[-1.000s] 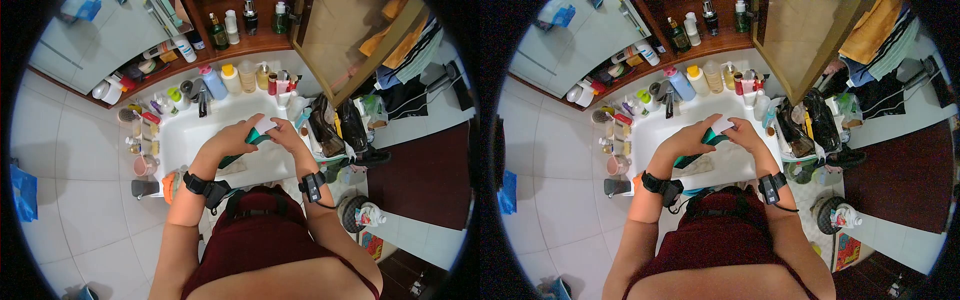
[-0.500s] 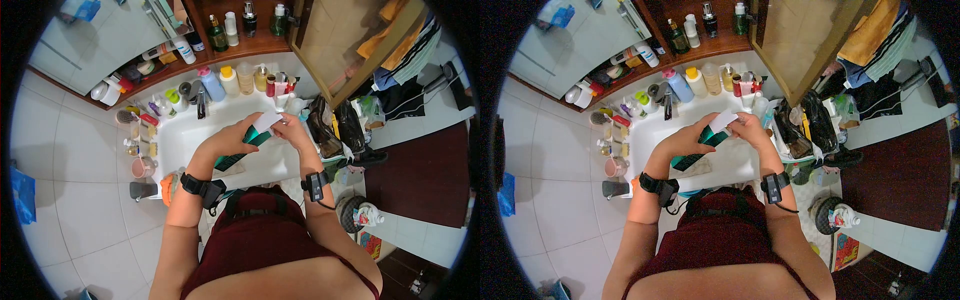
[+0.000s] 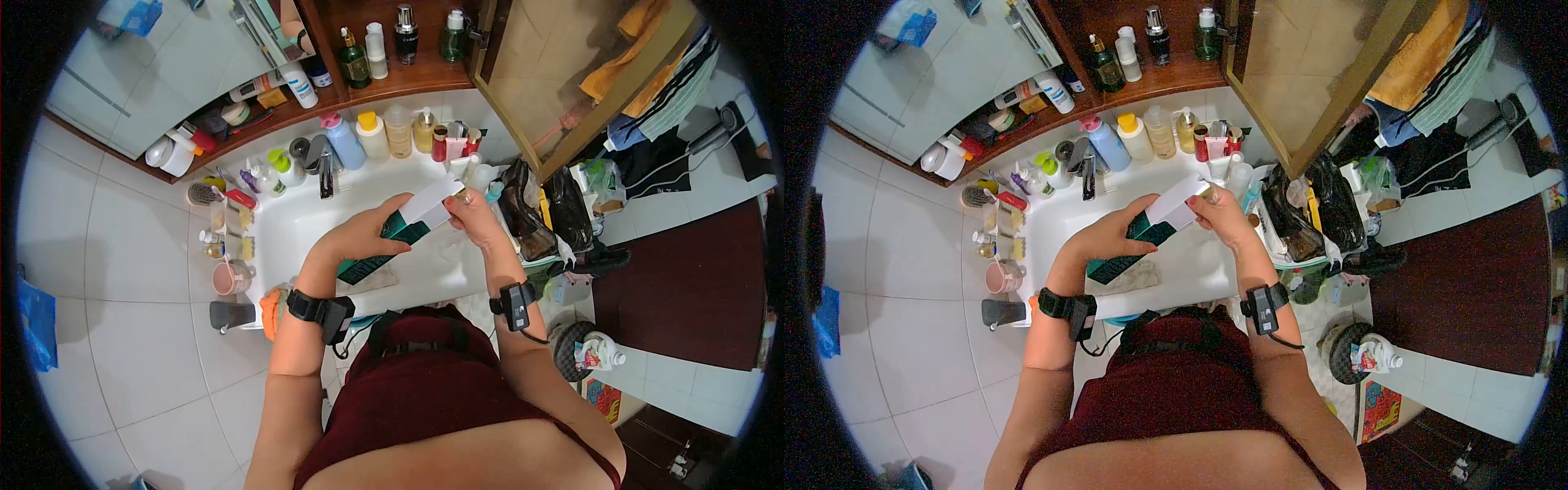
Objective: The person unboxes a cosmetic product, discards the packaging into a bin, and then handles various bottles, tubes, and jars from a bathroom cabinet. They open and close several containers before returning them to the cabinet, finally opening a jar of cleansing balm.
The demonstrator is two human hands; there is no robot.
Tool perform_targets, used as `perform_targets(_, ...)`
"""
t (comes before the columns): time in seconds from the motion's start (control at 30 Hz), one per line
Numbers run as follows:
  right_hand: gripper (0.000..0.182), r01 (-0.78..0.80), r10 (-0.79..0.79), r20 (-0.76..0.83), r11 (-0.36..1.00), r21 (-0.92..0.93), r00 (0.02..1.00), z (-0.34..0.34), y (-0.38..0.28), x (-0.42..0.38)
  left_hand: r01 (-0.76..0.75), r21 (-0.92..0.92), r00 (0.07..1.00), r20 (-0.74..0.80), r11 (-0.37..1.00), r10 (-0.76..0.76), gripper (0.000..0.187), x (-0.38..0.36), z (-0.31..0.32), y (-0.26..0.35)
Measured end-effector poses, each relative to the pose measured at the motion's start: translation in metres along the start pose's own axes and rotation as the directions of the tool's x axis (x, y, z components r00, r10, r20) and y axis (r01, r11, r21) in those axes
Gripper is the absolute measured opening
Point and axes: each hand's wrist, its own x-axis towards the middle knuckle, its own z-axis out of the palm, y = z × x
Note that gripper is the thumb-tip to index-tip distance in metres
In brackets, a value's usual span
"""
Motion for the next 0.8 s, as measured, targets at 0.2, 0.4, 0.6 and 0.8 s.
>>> perform_targets(0.2,0.022,0.158,-0.142,-0.139,0.981,0.112,0.98,-0.004,-0.027,0.008,0.006,-0.096,0.999,-0.041,0.995,-0.01,0.082,-0.021,-0.013,-0.009)
perform_targets(0.4,0.029,0.214,-0.192,-0.176,0.97,0.117,0.966,-0.006,-0.05,0.016,-0.016,-0.185,0.98,-0.199,0.983,-0.021,0.083,-0.034,-0.016,-0.026)
perform_targets(0.6,0.03,0.284,-0.269,-0.142,0.954,0.099,0.953,0.012,-0.069,0.026,-0.006,-0.199,0.937,-0.345,0.98,-0.065,0.082,-0.033,-0.011,-0.036)
perform_targets(0.8,0.033,0.31,-0.308,-0.069,0.951,0.021,0.949,0.019,-0.083,0.045,-0.104,-0.203,0.918,-0.397,0.974,0.015,0.08,-0.027,-0.007,-0.038)
